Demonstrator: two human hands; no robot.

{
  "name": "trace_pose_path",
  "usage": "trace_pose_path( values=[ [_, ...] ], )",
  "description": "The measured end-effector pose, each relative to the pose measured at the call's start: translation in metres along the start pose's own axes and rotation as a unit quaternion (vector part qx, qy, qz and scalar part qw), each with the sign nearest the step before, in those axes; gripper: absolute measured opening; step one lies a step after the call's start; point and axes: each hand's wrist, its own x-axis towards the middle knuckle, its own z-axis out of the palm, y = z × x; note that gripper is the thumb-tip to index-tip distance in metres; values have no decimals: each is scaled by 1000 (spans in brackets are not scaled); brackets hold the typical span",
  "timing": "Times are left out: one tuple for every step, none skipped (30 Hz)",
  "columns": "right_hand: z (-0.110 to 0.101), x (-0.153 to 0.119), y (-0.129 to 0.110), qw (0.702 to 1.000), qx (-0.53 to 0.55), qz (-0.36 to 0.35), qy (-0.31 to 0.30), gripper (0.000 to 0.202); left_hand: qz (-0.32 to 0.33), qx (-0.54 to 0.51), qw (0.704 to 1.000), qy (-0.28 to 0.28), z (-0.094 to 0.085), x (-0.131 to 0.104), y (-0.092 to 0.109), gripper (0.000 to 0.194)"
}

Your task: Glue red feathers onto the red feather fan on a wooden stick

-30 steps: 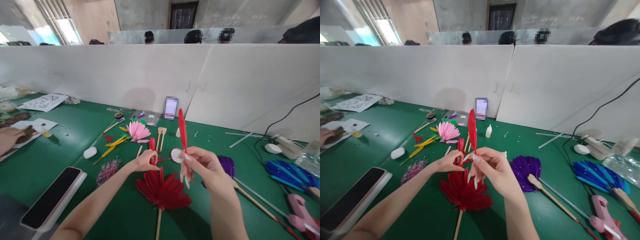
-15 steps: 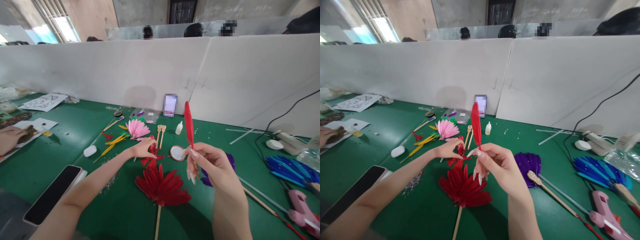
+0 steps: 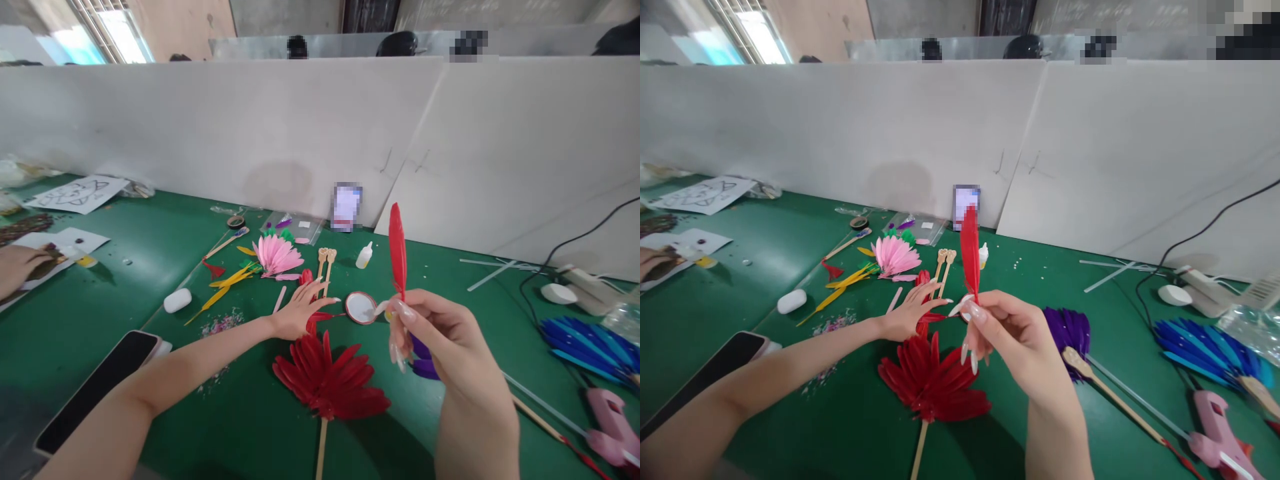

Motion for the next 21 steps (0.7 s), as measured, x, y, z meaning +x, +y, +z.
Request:
trace_pose_path(
  values=[
    [0,1,0,1000,-1,2,-1,18,2,-3,1000,0,1,1,1,85],
    [0,1,1,1000,-3,4,-1,18,3,-6,1000,-1,2,1,3,83],
    [-1,1,1,1000,-6,4,-1,19,2,-9,1000,-2,3,2,3,82],
    [-1,1,2,1000,-9,4,-1,19,-1,-12,1000,-4,3,3,3,83],
    [-2,1,2,1000,-14,3,-1,19,-5,-15,1000,-6,3,3,3,85],
    [-2,2,3,1000,-17,2,0,19,-11,-17,1000,-8,4,4,2,87],
    [-3,1,3,1000,-16,1,1,18,-16,-19,1000,-11,4,4,1,90],
    [-3,1,3,1000,-12,0,2,18,-19,-21,999,-14,3,5,0,93],
    [-3,1,3,1000,-6,-1,3,17,-22,-22,999,-17,3,5,-2,95],
    [-3,1,3,1000,0,-1,3,16,-23,-23,999,-20,2,6,-3,96],
    [-2,1,3,1000,4,-1,3,16,-23,-24,999,-22,1,6,-3,96],
    [-2,1,2,1000,5,0,2,16,-24,-25,999,-23,1,7,-3,95],
    [-2,1,2,1000,4,1,2,17,-25,-25,999,-24,0,7,-3,92],
    [-1,1,2,1000,3,2,0,18,-26,-24,999,-24,-1,8,-2,89],
    [-1,1,1,1000,2,3,0,19,-25,-22,999,-24,-1,8,-1,85],
    [0,1,1,1000,0,2,2,19,-23,-20,999,-24,0,9,0,82],
    [0,1,0,1000,-1,2,5,20,-20,-18,999,-25,0,9,1,79],
    [0,1,0,1000,-3,1,9,19,-16,-15,999,-25,1,10,2,78],
    [1,1,0,1000,-6,0,13,19,-11,-12,1000,-26,2,11,3,78],
    [1,1,0,1000,-7,-2,16,19,-7,-9,1000,-26,3,12,4,80],
    [1,1,0,1000,-7,-3,17,19,-3,-7,1000,-27,3,13,4,82]
  ],
)
